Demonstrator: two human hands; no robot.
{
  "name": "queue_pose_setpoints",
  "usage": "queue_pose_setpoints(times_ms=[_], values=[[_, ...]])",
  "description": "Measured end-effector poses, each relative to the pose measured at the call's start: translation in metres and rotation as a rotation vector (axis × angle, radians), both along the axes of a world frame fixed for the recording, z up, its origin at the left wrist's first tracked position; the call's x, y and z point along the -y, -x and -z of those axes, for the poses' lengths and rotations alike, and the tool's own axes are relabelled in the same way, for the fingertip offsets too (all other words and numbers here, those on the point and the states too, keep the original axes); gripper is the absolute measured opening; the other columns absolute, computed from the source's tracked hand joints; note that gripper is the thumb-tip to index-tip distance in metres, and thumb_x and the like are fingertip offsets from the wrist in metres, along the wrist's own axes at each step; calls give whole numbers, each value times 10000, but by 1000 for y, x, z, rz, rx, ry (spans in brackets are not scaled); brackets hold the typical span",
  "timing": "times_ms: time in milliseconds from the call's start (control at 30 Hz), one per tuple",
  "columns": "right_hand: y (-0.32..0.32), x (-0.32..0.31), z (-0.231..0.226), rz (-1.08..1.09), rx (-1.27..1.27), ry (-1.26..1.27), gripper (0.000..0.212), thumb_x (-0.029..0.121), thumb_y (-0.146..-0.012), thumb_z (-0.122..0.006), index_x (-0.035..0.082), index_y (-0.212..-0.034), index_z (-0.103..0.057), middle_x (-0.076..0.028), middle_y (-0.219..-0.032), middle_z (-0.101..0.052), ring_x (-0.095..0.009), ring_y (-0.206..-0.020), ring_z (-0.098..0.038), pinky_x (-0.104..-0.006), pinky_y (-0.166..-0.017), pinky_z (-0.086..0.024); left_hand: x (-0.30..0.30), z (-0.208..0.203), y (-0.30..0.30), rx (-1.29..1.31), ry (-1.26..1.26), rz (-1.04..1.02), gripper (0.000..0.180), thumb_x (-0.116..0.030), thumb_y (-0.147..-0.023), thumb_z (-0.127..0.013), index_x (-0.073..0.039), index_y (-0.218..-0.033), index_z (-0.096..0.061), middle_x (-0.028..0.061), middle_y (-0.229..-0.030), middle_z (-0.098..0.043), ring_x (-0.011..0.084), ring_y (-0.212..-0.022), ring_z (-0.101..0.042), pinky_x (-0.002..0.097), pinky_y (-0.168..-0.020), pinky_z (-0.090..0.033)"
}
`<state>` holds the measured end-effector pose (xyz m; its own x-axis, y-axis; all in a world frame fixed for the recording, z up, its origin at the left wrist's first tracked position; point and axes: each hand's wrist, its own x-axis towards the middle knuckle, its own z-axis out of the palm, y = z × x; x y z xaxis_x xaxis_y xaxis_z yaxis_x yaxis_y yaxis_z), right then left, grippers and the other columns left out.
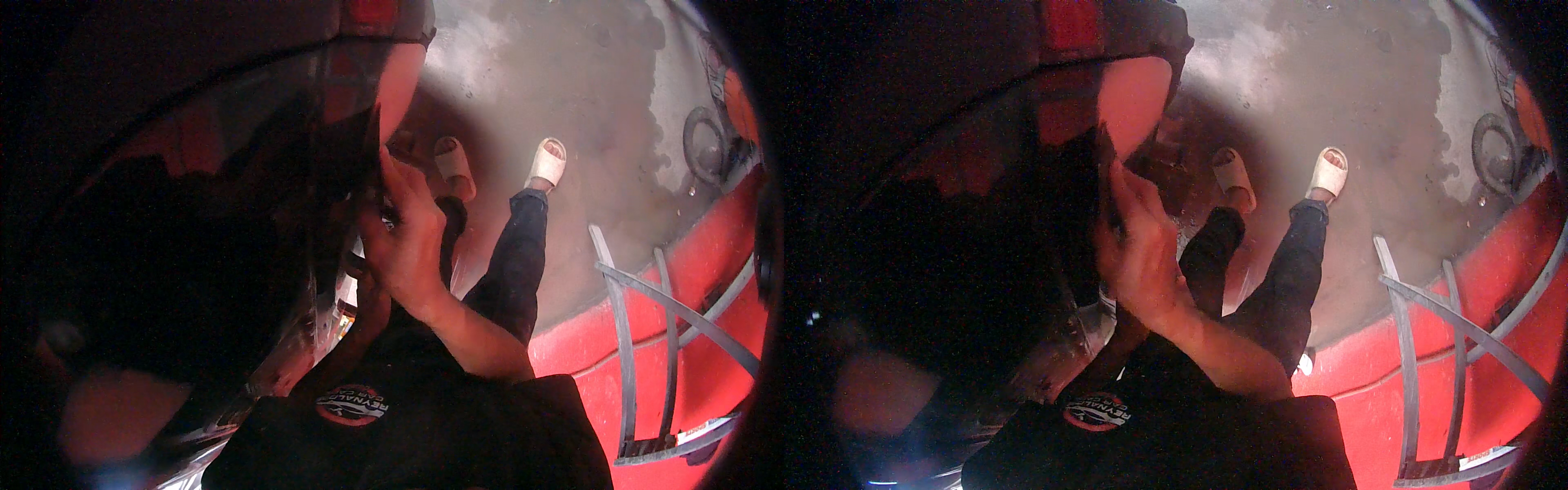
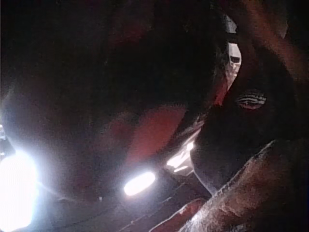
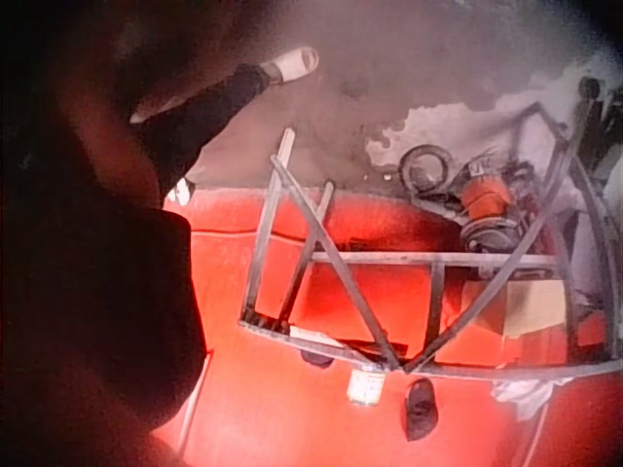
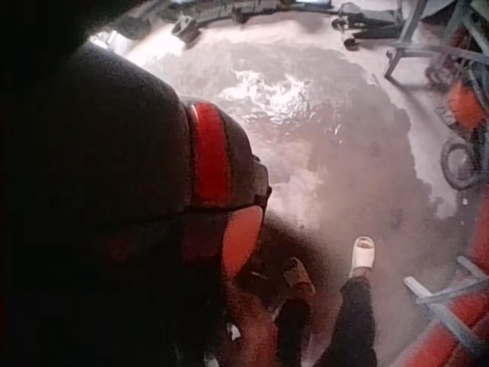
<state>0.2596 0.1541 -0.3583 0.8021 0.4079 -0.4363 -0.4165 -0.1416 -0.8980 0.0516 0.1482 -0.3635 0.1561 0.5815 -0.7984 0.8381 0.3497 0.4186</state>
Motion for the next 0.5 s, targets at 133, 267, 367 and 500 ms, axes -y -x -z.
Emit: queue_pose_setpoints(times_ms=[133, 267, 367, 500], values=[[-4, 18, 5, -50, 93, -44, 499, -61, -823, -586, 24, -1314, -619, -149, -1194, -673, -250, -1058, -684, -320, -910, -536, 2, 12, 15, -30, -16, 29, 351, -200, -987, -607, -7, -1281, -611, 85, -1212, -675, 187, -1087, -615, 355, -953, -471], [-16, 31, 58, -9, -211, 138, 379, 22, -889, -554, -3, -1261, -627, -201, -1065, -703, -335, -986, -691, -388, -865, -532, 2, 11, 14, -57, -7, 33, 358, -196, -987, -602, -12, -1293, -605, 86, -1222, -671, 189, -1094, -611, 354, -959, -467], [-18, 18, 103, 47, -132, 198, 352, 47, -893, -566, -25, -1234, -621, -255, -1018, -701, -424, -957, -689, -455, -829, -534, 2, -11, -25, 21, 71, -19, 372, -189, -985, -600, -20, -1315, -594, 81, -1231, -665, 188, -1098, -607, 341, -965, -462], [-11, -5, 137, 117, 2, 192, 346, 54, -879, -590, -28, -1212, -627, -260, -997, -694, -438, -936, -683, -473, -794, -532, 12, -13, -15, 41, 55, -176, 342, -212, -978, -643, 15, -1234, -650, 75, -1169, -705, 168, -1031, -640, 329, -912, -486]])
